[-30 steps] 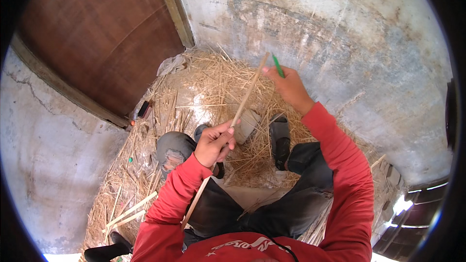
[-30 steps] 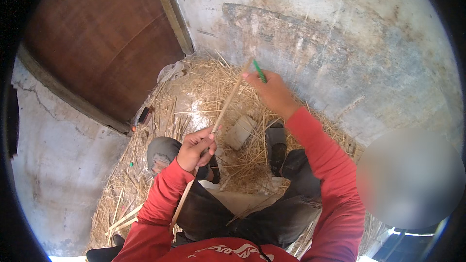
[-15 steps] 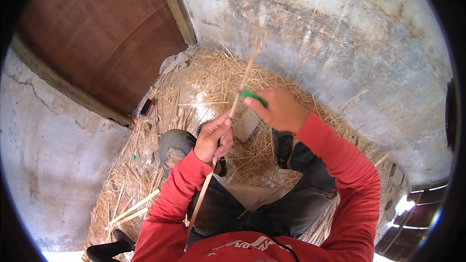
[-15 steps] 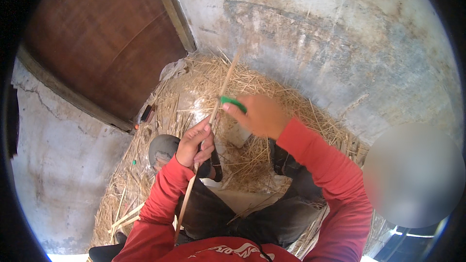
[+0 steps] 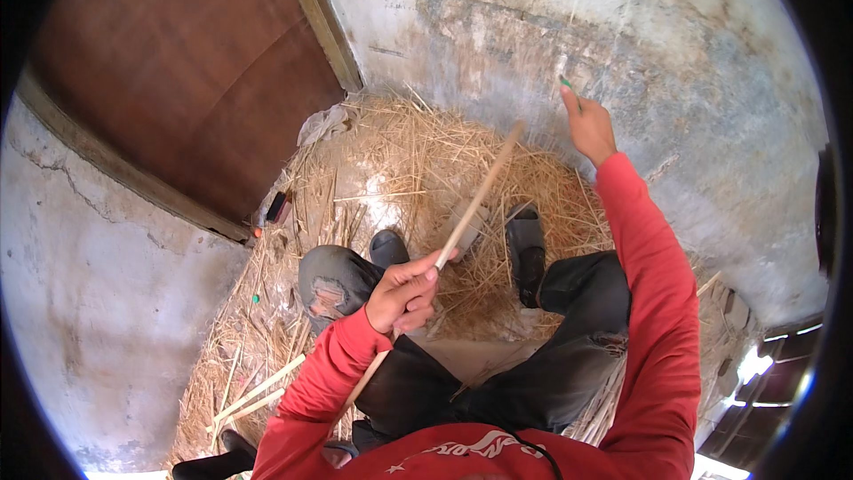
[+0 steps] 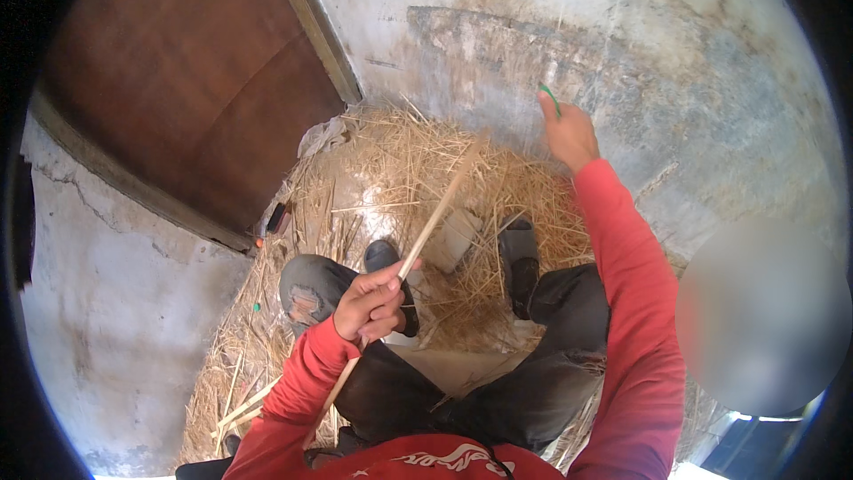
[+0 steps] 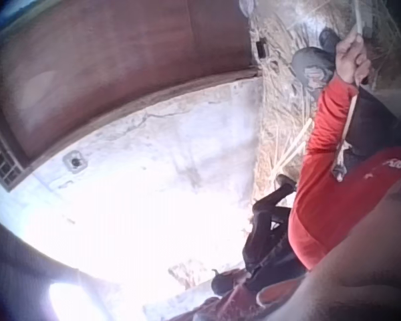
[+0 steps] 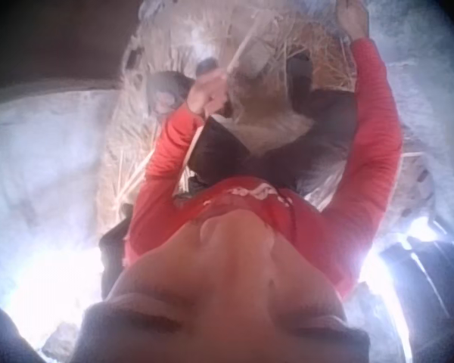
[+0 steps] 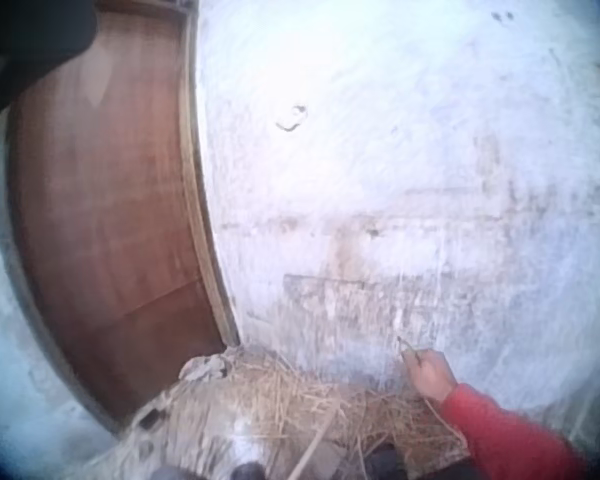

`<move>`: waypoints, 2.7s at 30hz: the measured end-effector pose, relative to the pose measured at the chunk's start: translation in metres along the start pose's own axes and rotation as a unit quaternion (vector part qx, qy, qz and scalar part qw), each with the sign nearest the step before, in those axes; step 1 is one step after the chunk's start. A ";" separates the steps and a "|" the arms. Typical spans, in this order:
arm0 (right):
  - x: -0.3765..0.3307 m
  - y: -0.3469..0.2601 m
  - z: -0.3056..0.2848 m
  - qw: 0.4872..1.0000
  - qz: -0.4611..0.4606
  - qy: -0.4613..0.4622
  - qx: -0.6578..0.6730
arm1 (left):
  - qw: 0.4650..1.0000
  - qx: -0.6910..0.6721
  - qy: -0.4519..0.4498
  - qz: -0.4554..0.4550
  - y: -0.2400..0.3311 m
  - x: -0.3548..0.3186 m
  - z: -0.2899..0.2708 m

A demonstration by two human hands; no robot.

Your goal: The person shaves a long bamboo stick using a machete and then a smaller green-handled knife while sitting on a straw-covered floor.

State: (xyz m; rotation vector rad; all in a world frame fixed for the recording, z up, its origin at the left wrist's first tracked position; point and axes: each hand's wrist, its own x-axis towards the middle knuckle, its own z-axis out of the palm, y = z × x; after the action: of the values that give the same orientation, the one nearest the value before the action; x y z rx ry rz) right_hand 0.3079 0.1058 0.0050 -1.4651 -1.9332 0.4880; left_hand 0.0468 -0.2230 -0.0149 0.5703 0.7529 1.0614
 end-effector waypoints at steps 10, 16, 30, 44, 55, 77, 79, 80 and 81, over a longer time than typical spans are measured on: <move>-0.103 -0.092 0.006 0.949 -0.202 -0.240 0.016 | 0.989 -0.147 -0.006 0.032 0.008 0.014 -0.007; -0.102 -0.102 0.023 0.959 -0.129 -0.252 -0.013 | 0.984 -0.172 0.038 -0.015 0.002 0.008 -0.010; -0.116 -0.088 -0.005 0.934 -0.216 -0.284 -0.009 | 0.986 0.100 0.098 0.086 -0.018 0.026 -0.004; -0.014 0.065 -0.028 0.993 -0.010 0.113 0.004 | 0.976 0.194 0.033 0.098 -0.032 -0.038 0.004; -0.274 -0.073 -0.062 0.888 0.087 0.052 0.448 | 0.971 0.210 -0.031 0.108 -0.086 -0.089 0.019; -0.382 -0.091 -0.052 0.915 0.098 -0.064 0.386 | 0.807 0.510 0.125 0.269 -0.137 -0.175 0.022; -0.378 -0.085 -0.048 0.909 0.128 -0.066 0.390 | 0.792 0.539 0.145 0.249 -0.137 -0.176 0.020; -0.376 -0.080 -0.046 0.906 0.145 -0.067 0.392 | 0.785 0.557 0.155 0.222 -0.131 -0.177 0.024; -0.373 -0.075 -0.045 0.893 0.156 -0.054 0.418 | 0.778 0.574 0.165 0.194 -0.128 -0.178 0.026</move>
State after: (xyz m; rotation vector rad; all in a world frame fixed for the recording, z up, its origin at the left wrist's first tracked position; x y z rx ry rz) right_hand 0.3457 -0.2748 -0.0174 -1.1538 -1.2611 1.3714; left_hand 0.0877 -0.4376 -0.0443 1.6697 1.6640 0.9910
